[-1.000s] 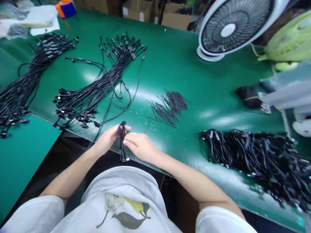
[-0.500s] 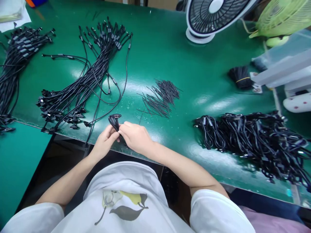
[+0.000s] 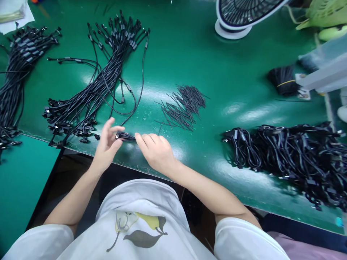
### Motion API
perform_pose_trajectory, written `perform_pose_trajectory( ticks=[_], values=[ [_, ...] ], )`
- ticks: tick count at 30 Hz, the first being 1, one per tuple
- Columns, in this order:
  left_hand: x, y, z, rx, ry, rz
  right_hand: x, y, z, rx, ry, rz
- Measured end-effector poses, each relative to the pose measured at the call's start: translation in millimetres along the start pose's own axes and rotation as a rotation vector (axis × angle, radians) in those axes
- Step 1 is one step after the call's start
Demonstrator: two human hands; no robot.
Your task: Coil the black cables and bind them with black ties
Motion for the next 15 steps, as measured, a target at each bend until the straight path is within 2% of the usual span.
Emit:
perform_pose_trajectory(
  ticks=[2, 4, 9, 15],
  values=[
    [-6.1, -16.1, 3.8, 0.109, 0.03, 0.176, -0.8, -4.4, -3.8, 0.001, -0.013, -0.007],
    [-4.2, -24.6, 6.6, 0.162, 0.078, 0.28, -1.1, -7.6, -6.0, 0.012, -0.016, -0.011],
    [1.6, -34.0, 14.7, 0.225, 0.061, 0.349, -4.5, -13.1, -7.7, 0.053, -0.011, -0.023],
    [14.8, -42.2, 22.9, 0.306, 0.169, 0.475, -7.0, -20.8, -10.9, 0.087, 0.015, -0.006]
  ],
)
Point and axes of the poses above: each hand's wrist, its own z-axis towards the middle knuckle, its own x-axis out of the palm, y = z × x, the point moved 10 cm from there along z, towards the middle knuckle, and after that the axes turned 4 degrees about x, right-handed, at the moved point
